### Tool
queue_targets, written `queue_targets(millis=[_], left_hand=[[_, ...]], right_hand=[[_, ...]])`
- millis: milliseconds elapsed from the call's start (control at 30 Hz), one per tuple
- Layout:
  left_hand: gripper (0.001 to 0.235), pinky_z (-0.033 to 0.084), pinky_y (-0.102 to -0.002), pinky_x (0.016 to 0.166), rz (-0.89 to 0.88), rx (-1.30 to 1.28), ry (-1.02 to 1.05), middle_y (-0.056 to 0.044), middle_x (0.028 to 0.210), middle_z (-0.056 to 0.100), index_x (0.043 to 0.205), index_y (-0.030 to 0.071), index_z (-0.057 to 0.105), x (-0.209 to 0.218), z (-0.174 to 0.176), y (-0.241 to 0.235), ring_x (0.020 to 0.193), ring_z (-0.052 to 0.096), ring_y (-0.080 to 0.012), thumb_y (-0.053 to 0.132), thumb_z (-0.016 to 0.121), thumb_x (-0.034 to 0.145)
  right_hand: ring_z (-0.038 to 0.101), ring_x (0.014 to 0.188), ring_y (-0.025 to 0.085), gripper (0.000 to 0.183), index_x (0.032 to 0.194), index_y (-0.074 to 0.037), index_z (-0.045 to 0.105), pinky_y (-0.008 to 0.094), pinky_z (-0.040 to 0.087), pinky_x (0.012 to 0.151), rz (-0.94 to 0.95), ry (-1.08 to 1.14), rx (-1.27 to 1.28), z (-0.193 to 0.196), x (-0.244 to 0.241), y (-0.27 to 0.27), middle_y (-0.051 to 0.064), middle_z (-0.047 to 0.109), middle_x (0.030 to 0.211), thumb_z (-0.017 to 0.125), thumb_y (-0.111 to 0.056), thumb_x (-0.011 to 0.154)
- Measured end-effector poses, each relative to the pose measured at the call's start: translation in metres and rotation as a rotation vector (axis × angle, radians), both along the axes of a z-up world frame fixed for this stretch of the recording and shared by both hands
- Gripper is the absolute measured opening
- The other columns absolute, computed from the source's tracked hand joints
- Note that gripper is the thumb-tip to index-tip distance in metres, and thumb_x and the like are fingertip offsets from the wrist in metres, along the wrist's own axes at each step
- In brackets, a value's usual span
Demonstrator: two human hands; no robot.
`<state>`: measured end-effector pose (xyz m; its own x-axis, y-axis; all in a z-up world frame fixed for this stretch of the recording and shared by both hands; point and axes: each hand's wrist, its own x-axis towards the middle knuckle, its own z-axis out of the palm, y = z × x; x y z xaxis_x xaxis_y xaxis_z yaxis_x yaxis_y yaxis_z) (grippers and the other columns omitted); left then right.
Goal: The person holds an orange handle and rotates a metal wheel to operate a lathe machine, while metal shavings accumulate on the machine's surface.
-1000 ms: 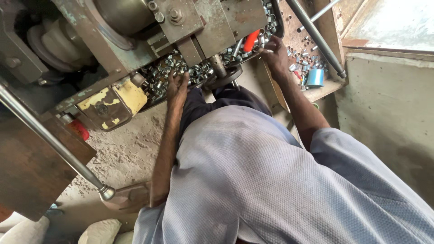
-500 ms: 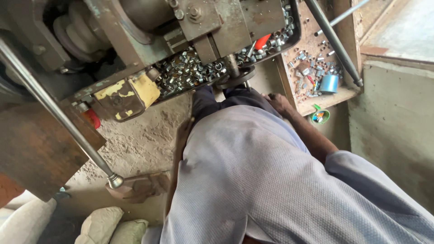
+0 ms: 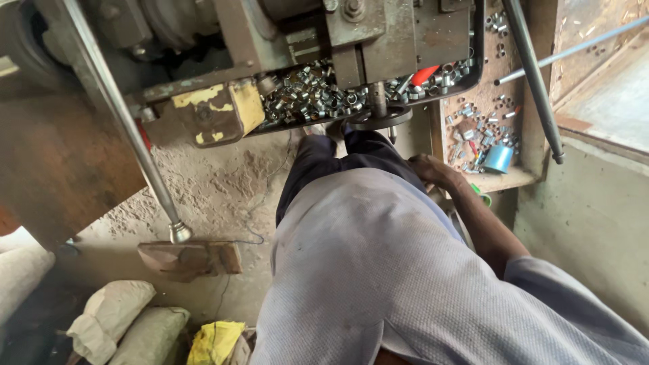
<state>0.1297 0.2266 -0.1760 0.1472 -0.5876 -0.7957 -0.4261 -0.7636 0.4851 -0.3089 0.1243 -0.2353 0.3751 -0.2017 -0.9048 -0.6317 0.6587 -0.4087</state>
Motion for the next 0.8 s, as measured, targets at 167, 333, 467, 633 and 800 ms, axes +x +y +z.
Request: queue_targets(millis=[167,333,467,633,800], left_hand=[[0.039,0.056,-0.035,0.080,0.044,-0.019,0.000,-0.015,0.108,0.076,0.122,0.005,0.073,0.008,-0.001,0.022,0.095,0.071,-0.0242,0.024,0.063,0.089],[0.038,0.056,-0.035,0.078,0.045,-0.039,0.020,-0.016,0.109,0.076,0.121,0.004,0.073,0.025,-0.007,0.032,0.095,0.071,-0.0246,0.018,0.062,0.088],[0.038,0.056,-0.035,0.077,0.045,-0.041,0.045,-0.017,0.109,0.076,0.121,0.003,0.073,0.045,-0.020,0.052,0.094,0.071,-0.0250,0.014,0.061,0.086],[0.038,0.057,-0.035,0.075,0.040,-0.054,0.061,-0.017,0.109,0.077,0.120,0.002,0.074,0.048,-0.016,0.058,0.094,0.071,-0.0254,0.008,0.060,0.084],[0.039,0.057,-0.035,0.073,0.018,-0.104,0.113,-0.018,0.109,0.077,0.119,0.002,0.074,0.044,-0.013,0.027,0.093,0.071,-0.0258,0.003,0.059,0.082]], right_hand=[[0.072,0.078,0.013,0.037,0.130,-0.015,0.065,0.035,0.062,0.067,-0.007,0.054,-0.305,0.110,0.012,-0.081,0.008,0.079,0.099,0.052,-0.033,0.100],[0.066,0.077,0.009,0.010,0.105,-0.003,0.066,0.027,0.049,0.067,-0.810,0.033,-1.258,0.175,-0.047,-0.117,0.005,0.069,0.088,0.063,-0.007,0.114],[0.074,0.084,0.012,0.028,0.112,-0.003,0.071,0.025,0.055,0.069,-0.030,0.815,-1.864,0.178,-0.089,-0.122,0.000,0.077,0.089,0.067,-0.030,0.112],[0.066,0.063,0.014,0.050,0.111,0.005,0.073,0.028,0.051,0.054,-0.096,0.649,-1.145,0.128,-0.127,-0.120,0.009,0.072,0.079,0.078,-0.043,0.102],[0.064,0.061,0.025,0.055,0.091,0.007,0.077,0.043,0.049,0.051,-0.123,0.868,-0.969,0.095,-0.141,-0.126,0.013,0.074,0.083,0.065,-0.040,0.117]])
